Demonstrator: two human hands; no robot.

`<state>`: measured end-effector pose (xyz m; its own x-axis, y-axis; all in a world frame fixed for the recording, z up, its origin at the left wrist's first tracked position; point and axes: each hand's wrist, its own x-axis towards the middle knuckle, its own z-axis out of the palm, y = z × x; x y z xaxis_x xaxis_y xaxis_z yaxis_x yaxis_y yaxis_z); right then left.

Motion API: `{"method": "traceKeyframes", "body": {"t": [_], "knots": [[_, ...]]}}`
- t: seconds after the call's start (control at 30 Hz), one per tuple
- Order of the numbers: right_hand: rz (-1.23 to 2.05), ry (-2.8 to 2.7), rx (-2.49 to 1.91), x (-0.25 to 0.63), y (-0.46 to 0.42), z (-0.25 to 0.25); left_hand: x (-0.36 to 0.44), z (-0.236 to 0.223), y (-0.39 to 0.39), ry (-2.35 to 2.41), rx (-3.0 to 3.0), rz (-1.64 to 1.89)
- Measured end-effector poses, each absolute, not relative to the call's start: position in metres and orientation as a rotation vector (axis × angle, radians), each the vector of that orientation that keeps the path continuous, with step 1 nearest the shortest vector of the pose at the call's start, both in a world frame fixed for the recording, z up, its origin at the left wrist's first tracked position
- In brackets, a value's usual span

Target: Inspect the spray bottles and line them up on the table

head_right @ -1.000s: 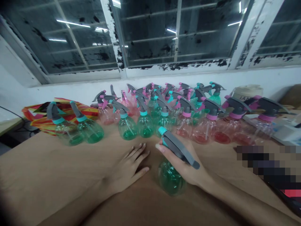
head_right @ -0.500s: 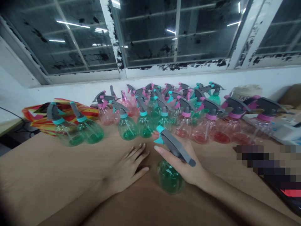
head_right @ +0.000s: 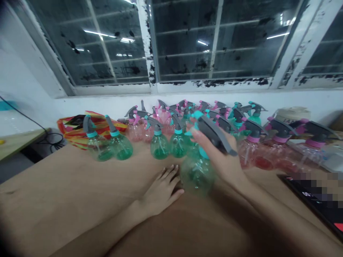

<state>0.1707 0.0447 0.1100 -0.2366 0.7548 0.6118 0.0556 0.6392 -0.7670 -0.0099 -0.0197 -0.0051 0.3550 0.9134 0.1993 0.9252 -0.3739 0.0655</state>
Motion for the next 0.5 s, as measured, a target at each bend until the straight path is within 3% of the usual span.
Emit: {"method": "traceKeyframes", "body": {"t": [0.17,0.5], "knots": [[0.768,-1.736,-0.557,0.08,0.044,0.134,-0.009,-0.011,-0.024,-1.738,-2.526,-0.393],[0.668,-1.747,-0.556,-0.04,0.076,0.089,-0.071,-0.002,-0.074,-1.724,-2.622,-0.458]]}}
